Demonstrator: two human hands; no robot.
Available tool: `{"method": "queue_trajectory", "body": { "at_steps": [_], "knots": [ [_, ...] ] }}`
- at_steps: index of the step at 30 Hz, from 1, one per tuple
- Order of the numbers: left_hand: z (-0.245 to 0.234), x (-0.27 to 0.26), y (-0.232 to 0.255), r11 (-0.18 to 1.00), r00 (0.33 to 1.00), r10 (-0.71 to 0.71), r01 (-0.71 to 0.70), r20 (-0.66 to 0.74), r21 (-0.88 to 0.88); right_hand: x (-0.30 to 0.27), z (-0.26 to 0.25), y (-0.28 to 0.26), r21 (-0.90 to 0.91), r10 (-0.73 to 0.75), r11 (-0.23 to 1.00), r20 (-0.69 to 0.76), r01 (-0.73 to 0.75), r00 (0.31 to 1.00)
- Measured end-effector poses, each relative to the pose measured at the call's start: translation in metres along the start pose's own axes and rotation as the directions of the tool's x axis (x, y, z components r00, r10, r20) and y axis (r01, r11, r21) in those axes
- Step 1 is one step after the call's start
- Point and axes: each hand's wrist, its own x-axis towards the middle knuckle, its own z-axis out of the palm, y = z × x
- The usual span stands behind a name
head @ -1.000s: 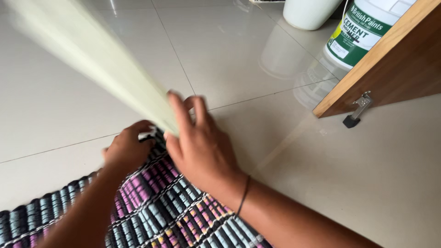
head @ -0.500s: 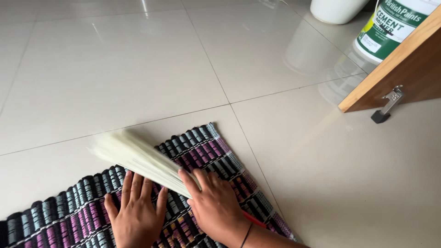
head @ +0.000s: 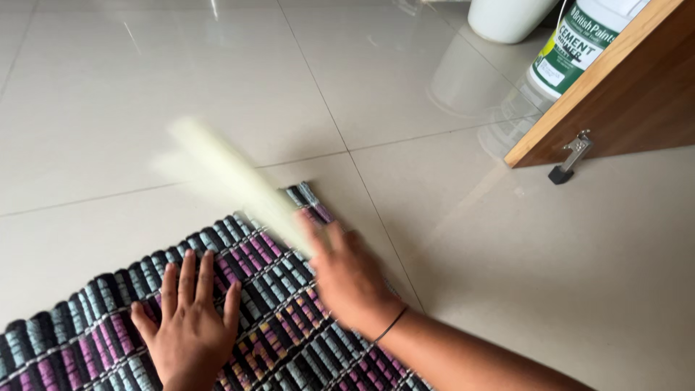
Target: The person picks up and shakes floor mats by hand, then sweeps one mat using a small broom before shaking and folding it.
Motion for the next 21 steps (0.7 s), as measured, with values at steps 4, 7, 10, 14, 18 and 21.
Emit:
{"method": "queue_trajectory", "body": {
  "at_steps": [4, 7, 10, 14, 18, 21],
  "knots": [
    [-0.003, 0.003, -0.005, 0.937, 0.943, -0.102, -0.016, 0.315, 0.35, -0.026, 0.026, -0.039, 0.02, -0.298, 0.955, 0.096, 0.297, 0.95],
    [-0.001, 0.005, -0.003, 0.962, 0.97, -0.09, 0.026, 0.225, 0.272, -0.016, 0.043, -0.029, -0.086, -0.354, 0.929, 0.07, 0.359, 0.933],
    [-0.002, 0.011, 0.0, 0.985, 0.985, -0.088, 0.064, 0.147, 0.161, 0.013, 0.043, -0.008, -0.211, -0.333, 0.921, 0.011, 0.328, 0.943],
    [0.001, 0.02, 0.003, 0.996, 0.995, -0.08, 0.077, 0.054, 0.049, 0.048, 0.025, 0.005, -0.13, 0.047, 0.991, 0.185, -0.023, 0.982],
    [-0.003, 0.036, 0.001, 0.996, 0.976, -0.089, 0.086, 0.196, 0.023, 0.046, 0.01, 0.014, -0.073, -0.031, 0.997, -0.128, 0.022, 0.991],
    [-0.019, 0.027, -0.011, 0.99, 0.986, 0.083, -0.064, 0.147, -0.128, 0.023, 0.023, -0.002, 0.031, -0.193, 0.977, -0.27, 0.209, 0.943]
  ]
}}
